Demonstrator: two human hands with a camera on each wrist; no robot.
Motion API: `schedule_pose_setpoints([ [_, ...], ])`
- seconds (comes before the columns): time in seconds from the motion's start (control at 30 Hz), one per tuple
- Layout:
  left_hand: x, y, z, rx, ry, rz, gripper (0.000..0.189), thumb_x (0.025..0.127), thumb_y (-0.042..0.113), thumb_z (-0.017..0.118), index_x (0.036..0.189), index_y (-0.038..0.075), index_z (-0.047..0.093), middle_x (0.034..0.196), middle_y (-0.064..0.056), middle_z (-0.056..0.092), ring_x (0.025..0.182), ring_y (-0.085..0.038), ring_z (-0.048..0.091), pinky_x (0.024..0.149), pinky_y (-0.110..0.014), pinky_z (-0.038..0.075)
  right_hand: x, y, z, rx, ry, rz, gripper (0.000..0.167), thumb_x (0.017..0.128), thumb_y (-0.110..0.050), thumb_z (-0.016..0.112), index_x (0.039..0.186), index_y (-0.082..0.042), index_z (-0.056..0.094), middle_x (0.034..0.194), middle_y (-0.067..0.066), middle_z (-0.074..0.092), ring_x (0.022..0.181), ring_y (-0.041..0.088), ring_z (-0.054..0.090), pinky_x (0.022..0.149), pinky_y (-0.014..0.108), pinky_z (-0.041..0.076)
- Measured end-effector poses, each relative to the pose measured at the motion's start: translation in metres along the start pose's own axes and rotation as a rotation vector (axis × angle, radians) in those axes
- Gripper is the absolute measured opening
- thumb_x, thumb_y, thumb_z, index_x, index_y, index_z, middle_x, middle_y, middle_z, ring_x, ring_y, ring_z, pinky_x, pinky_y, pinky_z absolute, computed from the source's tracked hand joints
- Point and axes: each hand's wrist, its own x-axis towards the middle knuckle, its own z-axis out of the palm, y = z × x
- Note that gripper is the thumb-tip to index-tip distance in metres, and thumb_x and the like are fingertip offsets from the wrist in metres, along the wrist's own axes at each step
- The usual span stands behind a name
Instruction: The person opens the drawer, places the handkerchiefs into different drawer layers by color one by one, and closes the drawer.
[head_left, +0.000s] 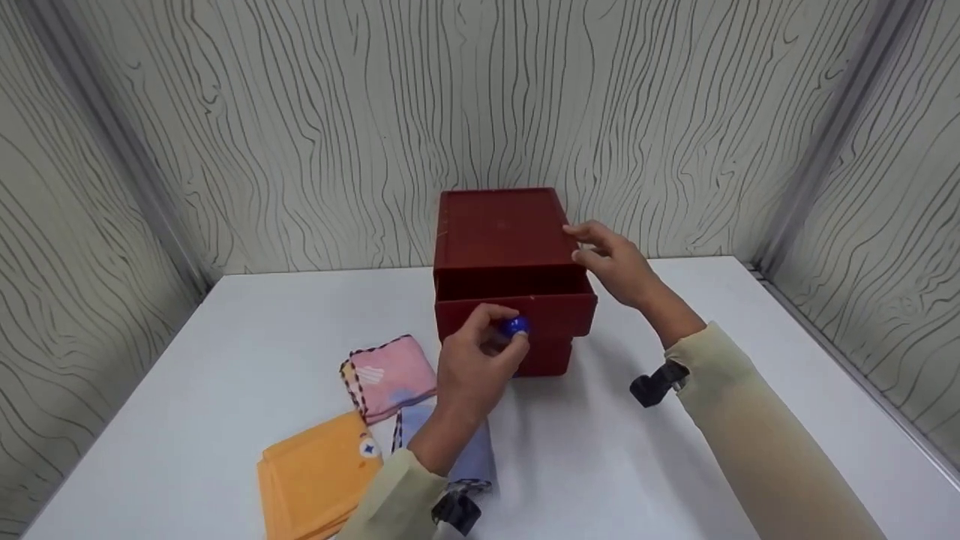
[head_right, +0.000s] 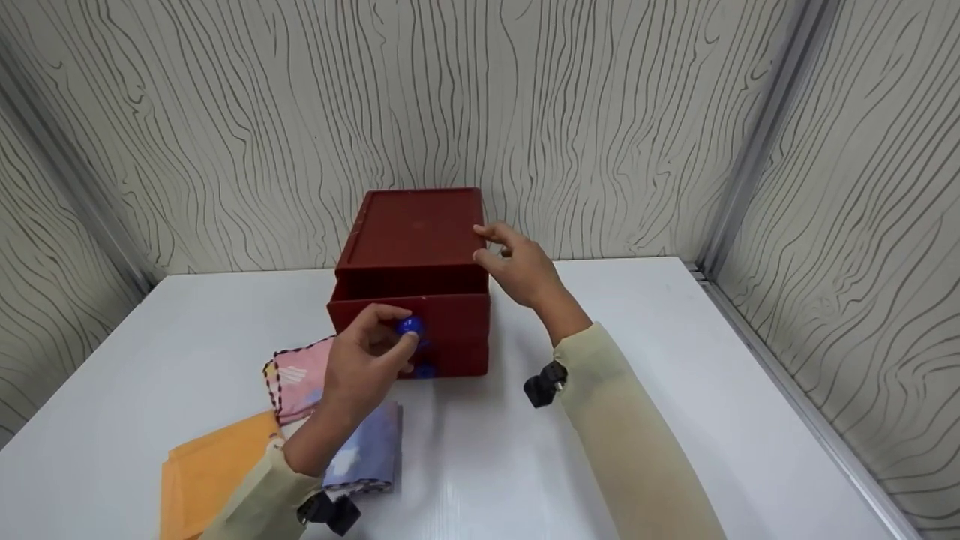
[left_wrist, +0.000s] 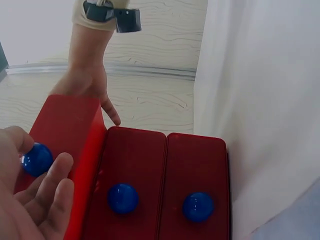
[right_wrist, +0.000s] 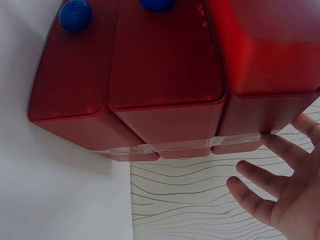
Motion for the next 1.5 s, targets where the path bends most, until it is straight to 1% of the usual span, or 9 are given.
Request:
schedule_pose_setpoints([
  [0.17,-0.011,0.006,-0.002,0.02,0.005,0.015,0.023,0.086,0.027,0.069,0.107,0.033,0.063,0.089,0.014,0.07,0.076,-0.006,0.06,0.07,-0.022,0.054,0.0,0.0,0.001,0.015,-0.002,-0.006,0.041,0.098,-0.023,0.048,0.138,-0.017,0.051,0.145,0.012,0.05,0.123,0.036,0.058,0.104,0.056,0.043],
  [0.43,-0.026,0.012,-0.005,0.021,-0.017,0.037,0.022,0.088,0.027,0.068,0.108,0.033,0.063,0.091,0.014,0.072,0.077,-0.005,0.061,0.07,-0.022,0.054,0.0,0.002,0.001,0.021,0.008,-0.015,0.04,0.097,-0.022,0.048,0.137,-0.017,0.052,0.145,0.01,0.05,0.122,0.035,0.059,0.102,0.054,0.045],
  [0.57,-0.032,0.014,-0.007,0.032,-0.025,0.038,0.023,0.086,0.026,0.07,0.107,0.033,0.063,0.094,0.013,0.073,0.077,-0.003,0.063,0.071,-0.02,0.055,0.0,0.002,0.001,0.028,0.009,-0.017,0.039,0.097,-0.022,0.048,0.136,-0.017,0.052,0.146,0.008,0.05,0.122,0.034,0.059,0.102,0.052,0.046],
  [0.63,-0.034,0.014,-0.007,0.033,-0.029,0.038,0.024,0.086,0.027,0.071,0.107,0.033,0.063,0.099,0.014,0.073,0.078,-0.002,0.064,0.073,-0.02,0.055,0.0,0.002,0.001,0.03,0.014,-0.018,0.039,0.097,-0.022,0.049,0.136,-0.017,0.052,0.145,0.009,0.05,0.121,0.034,0.059,0.101,0.052,0.046],
  [0.8,-0.038,0.016,-0.009,0.044,-0.036,0.032,0.024,0.086,0.028,0.072,0.107,0.034,0.064,0.102,0.015,0.073,0.077,-0.003,0.063,0.07,-0.02,0.055,0.0,0.003,0.002,0.035,0.02,-0.024,0.039,0.097,-0.021,0.049,0.136,-0.017,0.053,0.144,0.012,0.051,0.121,0.035,0.059,0.101,0.053,0.047],
  [1.03,-0.043,0.018,-0.01,0.043,-0.047,0.017,0.023,0.085,0.028,0.073,0.105,0.035,0.064,0.095,0.016,0.073,0.073,-0.004,0.061,0.066,-0.021,0.055,0.0,0.004,0.002,0.043,0.021,-0.026,0.039,0.097,-0.021,0.048,0.136,-0.016,0.053,0.144,0.012,0.051,0.122,0.035,0.059,0.101,0.053,0.046],
  [1.3,-0.044,0.018,-0.011,0.032,-0.059,0.008,0.022,0.084,0.029,0.073,0.104,0.034,0.064,0.098,0.016,0.073,0.072,-0.004,0.062,0.066,-0.021,0.055,0.0,0.002,0.001,0.045,0.017,-0.029,0.04,0.098,-0.021,0.047,0.137,-0.016,0.052,0.143,0.013,0.051,0.122,0.036,0.059,0.103,0.054,0.045],
  [1.5,-0.048,0.019,-0.011,0.063,-0.066,0.02,0.023,0.084,0.026,0.072,0.105,0.033,0.065,0.093,0.014,0.073,0.071,-0.002,0.06,0.065,-0.02,0.054,0.0,0.004,0.002,0.053,0.019,-0.028,0.039,0.098,-0.02,0.048,0.136,-0.017,0.053,0.144,0.011,0.051,0.121,0.033,0.06,0.102,0.052,0.046],
])
